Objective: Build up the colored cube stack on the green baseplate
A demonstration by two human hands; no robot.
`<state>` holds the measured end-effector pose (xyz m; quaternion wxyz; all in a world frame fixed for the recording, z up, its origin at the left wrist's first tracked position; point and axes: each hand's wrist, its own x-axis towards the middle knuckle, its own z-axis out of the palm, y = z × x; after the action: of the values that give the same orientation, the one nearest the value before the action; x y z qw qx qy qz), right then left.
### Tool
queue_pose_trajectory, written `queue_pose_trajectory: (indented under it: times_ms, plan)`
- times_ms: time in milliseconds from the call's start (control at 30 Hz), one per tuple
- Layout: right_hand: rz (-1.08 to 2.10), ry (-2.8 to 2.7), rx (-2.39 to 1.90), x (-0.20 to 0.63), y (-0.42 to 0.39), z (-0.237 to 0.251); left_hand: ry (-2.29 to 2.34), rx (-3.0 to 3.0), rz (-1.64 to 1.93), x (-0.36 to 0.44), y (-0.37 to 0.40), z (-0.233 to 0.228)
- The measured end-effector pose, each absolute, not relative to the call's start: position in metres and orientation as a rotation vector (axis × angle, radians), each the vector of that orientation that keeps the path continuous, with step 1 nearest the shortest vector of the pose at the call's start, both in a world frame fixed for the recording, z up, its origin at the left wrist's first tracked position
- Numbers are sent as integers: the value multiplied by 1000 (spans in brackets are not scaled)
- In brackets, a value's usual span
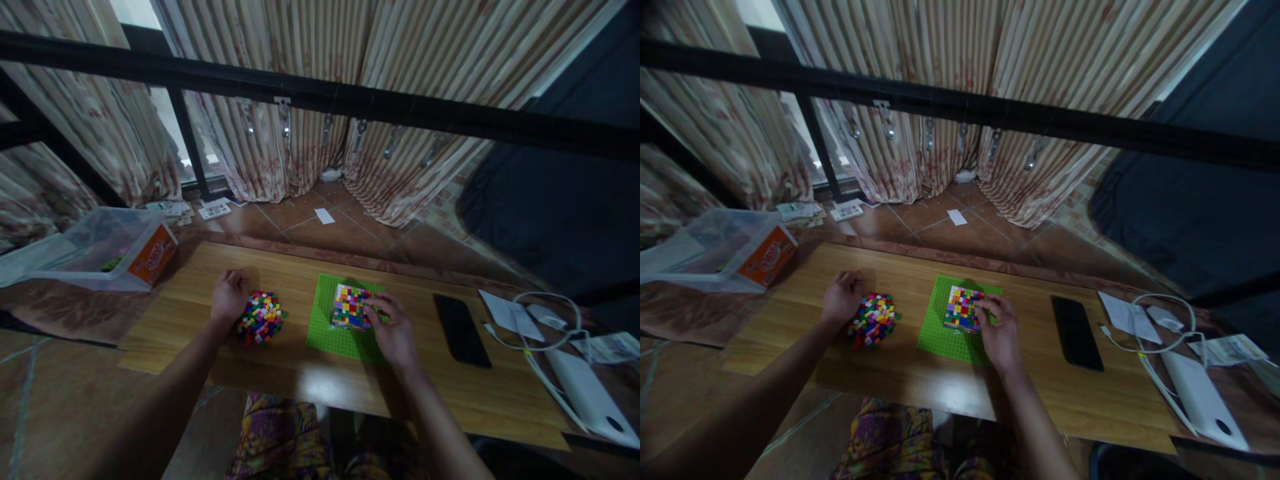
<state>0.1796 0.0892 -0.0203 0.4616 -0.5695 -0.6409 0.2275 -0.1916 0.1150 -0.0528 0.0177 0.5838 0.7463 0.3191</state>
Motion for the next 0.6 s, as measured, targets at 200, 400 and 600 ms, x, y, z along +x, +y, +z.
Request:
queue_pose_trajectory:
  times_ms: [200,400,600]
  plan:
    - [652,-1479,-1440,178,90,-23,2312,1826,997,-192,114,-54]
    - [826,-1168,-1418,169,94,-30,2327,1812,991,-191,114,-51]
    - [1049,-865,-1282,160,95,-31,2328,1816,971,-191,114,-50]
